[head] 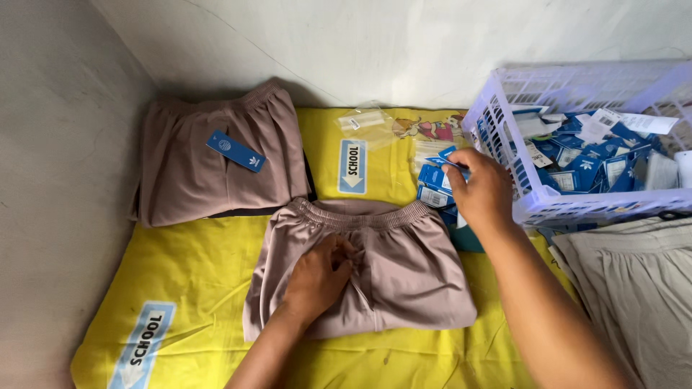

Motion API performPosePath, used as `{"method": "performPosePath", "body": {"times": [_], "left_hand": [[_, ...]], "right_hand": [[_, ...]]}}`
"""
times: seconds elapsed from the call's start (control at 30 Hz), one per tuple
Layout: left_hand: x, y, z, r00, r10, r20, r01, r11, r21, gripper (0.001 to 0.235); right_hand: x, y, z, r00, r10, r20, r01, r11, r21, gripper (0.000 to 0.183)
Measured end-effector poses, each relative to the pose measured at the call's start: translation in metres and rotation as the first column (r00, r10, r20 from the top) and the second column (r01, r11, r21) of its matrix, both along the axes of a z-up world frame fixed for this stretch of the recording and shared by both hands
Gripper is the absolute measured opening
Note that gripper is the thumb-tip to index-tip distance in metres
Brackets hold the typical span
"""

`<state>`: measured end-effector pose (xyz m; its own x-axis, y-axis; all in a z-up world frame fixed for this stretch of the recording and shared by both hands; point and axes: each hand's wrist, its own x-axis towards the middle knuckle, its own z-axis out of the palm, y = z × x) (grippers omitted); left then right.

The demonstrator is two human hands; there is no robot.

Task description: The person attaches blue tags to the waistbands of several pairs of shorts using a teal handheld stapler. They handle black, brown, and beige shorts one at a time, folding and stapling the tags in place on a yellow cloth surface.

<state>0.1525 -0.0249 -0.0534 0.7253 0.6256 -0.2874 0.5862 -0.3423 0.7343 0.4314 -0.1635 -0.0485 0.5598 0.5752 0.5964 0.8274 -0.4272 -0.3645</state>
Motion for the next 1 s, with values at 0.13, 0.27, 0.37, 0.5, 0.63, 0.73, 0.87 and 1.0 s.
{"method": "performPosePath", "body": {"times": [0.13, 0.27, 0.37, 0.5, 0.63, 0.73, 0.87, 1.0], "left_hand": [[-0.006, -0.005, -0.002, 0.998, -0.045, 0.053, 0.040, 0.995, 0.096, 0.017], [-0.005, -0.011, 0.010, 0.984, -0.082, -0.159, 0.107, 0.982, 0.156, 0.029], [-0.005, -0.015, -0.027, 0.993, -0.106, 0.054, 0.068, 0.876, 0.478, 0.049], [-0.001, -0.020, -0.024, 0.990, -0.082, -0.114, 0.122, 0.906, 0.406, 0.034], [0.000, -0.018, -0.040, 0.957, -0.069, -0.283, 0.205, 0.850, 0.485, 0.018], [-0.003, -0.014, -0.034, 0.964, -0.057, -0.261, 0.163, 0.900, 0.405, 0.021], [-0.013, -0.005, 0.003, 0.996, -0.043, 0.083, 0.037, 0.996, 0.077, 0.018], [-0.015, 0.001, 0.000, 0.981, -0.026, 0.191, 0.061, 0.982, -0.179, 0.013]], "right_hand": [[-0.083, -0.008, 0.043, 0.944, 0.080, -0.319, -0.046, 0.993, 0.111, 0.018], [-0.137, -0.017, 0.064, 0.437, -0.095, -0.894, -0.101, 0.983, -0.154, 0.033], [-0.137, -0.025, -0.014, 0.513, 0.166, -0.843, -0.171, 0.981, 0.089, 0.014], [-0.149, -0.027, -0.009, 0.459, -0.100, -0.883, -0.112, 0.979, -0.169, 0.013], [-0.144, -0.029, -0.047, 0.421, 0.194, -0.886, -0.153, 0.978, 0.142, 0.015], [-0.144, -0.029, -0.052, 0.421, 0.267, -0.867, -0.188, 0.961, 0.204, 0.013], [-0.143, -0.032, -0.054, 0.368, 0.344, -0.864, -0.190, 0.937, 0.292, 0.009], [-0.145, -0.026, -0.038, 0.270, 0.403, -0.874, -0.027, 0.911, 0.412, 0.012]]}}
